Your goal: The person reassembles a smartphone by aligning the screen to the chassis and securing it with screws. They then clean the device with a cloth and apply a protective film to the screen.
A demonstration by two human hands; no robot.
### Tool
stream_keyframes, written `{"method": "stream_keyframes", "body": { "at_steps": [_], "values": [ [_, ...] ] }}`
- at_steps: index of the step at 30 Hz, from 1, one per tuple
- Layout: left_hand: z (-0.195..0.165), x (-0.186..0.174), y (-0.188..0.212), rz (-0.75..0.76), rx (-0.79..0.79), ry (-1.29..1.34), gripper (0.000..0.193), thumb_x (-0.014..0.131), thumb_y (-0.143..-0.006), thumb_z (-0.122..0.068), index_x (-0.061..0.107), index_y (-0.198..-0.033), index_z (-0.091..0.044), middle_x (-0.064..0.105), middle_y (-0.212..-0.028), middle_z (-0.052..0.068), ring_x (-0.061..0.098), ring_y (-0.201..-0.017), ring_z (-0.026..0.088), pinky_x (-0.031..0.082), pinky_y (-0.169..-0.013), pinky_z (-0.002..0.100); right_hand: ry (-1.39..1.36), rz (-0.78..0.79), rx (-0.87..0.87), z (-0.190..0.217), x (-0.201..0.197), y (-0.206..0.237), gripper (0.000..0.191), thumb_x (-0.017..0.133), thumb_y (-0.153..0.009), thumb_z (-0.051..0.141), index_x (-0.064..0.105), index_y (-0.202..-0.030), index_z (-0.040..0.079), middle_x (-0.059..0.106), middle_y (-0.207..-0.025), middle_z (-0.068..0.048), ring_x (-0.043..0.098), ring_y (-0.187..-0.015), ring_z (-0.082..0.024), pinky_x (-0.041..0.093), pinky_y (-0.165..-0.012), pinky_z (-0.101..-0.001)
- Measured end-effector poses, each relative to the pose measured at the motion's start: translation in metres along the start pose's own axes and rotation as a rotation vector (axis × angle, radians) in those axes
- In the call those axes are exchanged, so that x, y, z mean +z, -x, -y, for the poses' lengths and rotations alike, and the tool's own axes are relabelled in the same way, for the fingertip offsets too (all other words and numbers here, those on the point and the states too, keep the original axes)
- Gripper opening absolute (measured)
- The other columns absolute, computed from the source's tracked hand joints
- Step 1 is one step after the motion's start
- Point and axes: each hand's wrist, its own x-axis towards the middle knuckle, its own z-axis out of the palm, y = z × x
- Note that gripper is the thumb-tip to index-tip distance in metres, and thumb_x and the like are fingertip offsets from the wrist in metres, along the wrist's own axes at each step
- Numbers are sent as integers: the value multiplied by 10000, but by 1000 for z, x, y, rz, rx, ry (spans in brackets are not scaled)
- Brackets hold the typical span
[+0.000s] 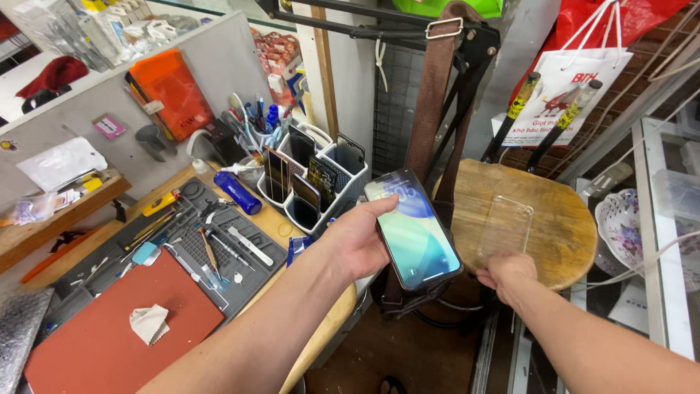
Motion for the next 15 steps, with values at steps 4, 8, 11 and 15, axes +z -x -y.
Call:
{"method": "stream_keyframes", "body": {
  "at_steps": [4,8,11,15],
  "values": [
    [-6,-8,6,9,-4,15,387,491,-1054,-291,603,-1274,7,686,-1258,193,672,-1155,315,520,-1050,485,-170,11,-53,6,0,28,185,631,-935,-87,582,-1108,-45,675,-1041,-192,738,-836,-341,654,-740,-405],
    [-11,-20,21,21,3,18,399,483,-1054,-296,589,-1285,13,679,-1258,202,662,-1163,325,512,-1051,494,-425,78,-227,17,4,69,121,664,-977,24,563,-1027,-19,680,-1046,-218,737,-884,-307,654,-775,-363],
    [-18,-33,38,-2,33,30,401,490,-1049,-286,576,-1315,0,674,-1278,191,654,-1181,327,507,-1060,505,-615,80,-256,32,2,105,152,674,-980,39,540,-1048,16,668,-1053,-182,736,-916,-288,641,-806,-331],
    [-31,-56,67,39,20,99,442,491,-1045,-293,554,-1355,16,661,-1316,202,649,-1207,344,492,-1078,518,-575,112,-488,59,-6,166,124,643,-1000,17,537,-1063,5,675,-1037,-148,745,-903,-260,627,-807,-336]
  ]
}}
